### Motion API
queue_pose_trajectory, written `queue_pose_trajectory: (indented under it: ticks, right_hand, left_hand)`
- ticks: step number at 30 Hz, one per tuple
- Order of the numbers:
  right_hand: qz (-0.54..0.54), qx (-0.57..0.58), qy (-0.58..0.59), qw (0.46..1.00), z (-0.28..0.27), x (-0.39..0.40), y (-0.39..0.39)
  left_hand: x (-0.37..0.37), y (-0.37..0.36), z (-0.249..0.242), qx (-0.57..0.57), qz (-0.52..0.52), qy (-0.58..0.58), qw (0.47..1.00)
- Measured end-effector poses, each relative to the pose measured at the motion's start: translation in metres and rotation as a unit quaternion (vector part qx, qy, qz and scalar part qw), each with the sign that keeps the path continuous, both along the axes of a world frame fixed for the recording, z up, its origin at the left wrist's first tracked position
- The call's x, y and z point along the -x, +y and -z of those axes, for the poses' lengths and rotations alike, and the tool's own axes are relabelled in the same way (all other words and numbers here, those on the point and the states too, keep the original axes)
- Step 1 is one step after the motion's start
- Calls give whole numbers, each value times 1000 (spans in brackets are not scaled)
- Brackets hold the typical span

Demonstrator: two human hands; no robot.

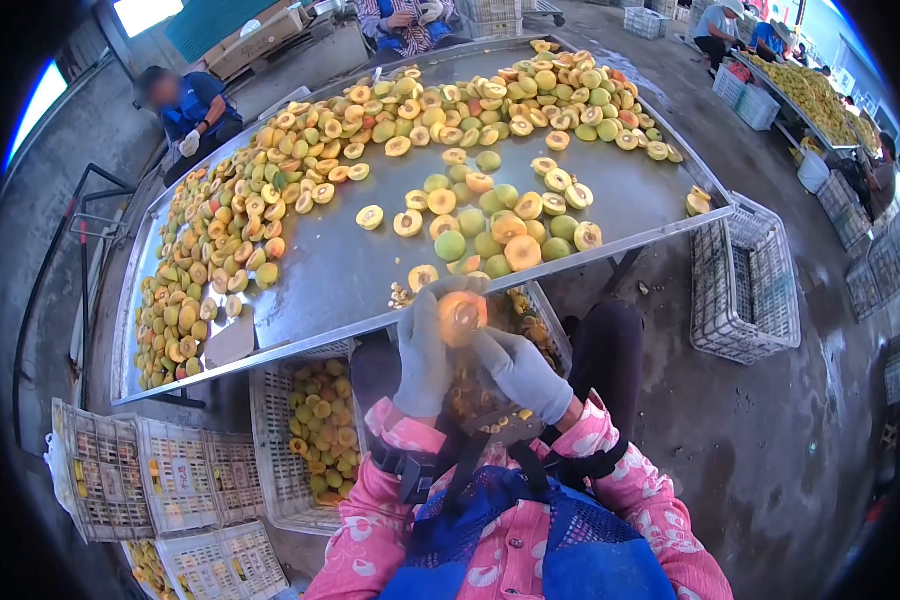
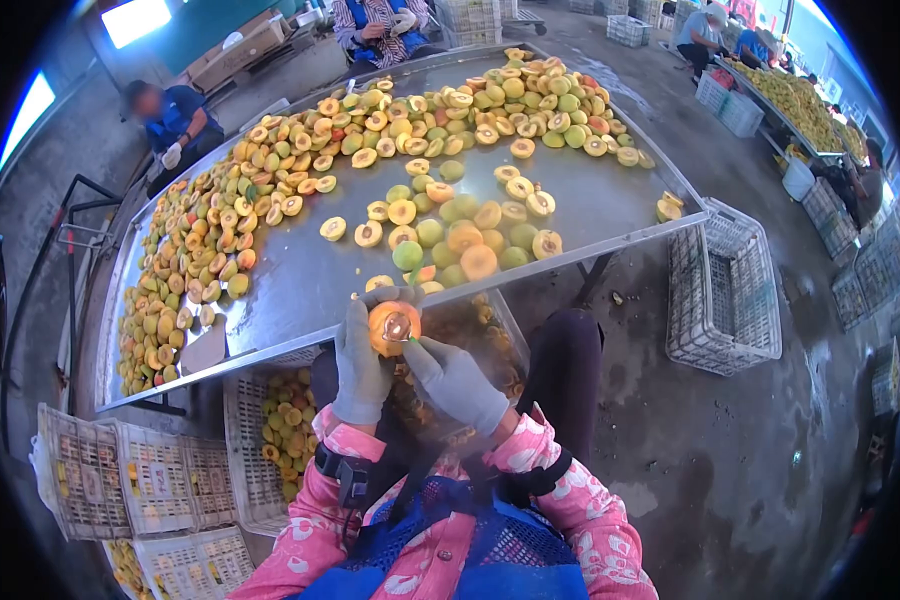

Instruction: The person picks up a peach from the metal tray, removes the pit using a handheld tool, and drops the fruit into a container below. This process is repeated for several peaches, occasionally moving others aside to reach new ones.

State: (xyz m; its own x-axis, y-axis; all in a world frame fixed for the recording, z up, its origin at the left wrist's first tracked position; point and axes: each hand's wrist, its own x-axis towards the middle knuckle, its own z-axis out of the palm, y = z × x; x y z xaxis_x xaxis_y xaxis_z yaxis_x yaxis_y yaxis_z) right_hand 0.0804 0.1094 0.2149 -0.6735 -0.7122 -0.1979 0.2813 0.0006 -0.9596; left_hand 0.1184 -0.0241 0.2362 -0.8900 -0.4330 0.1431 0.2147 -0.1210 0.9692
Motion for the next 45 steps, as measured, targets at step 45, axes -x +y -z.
queue_pose_trajectory:
  ticks: [45]
  right_hand:
    - [-272, 251, -499, 784, 35, -14, 5]
  left_hand:
    - [15, 9, 15, -162, 73, -134, 975]
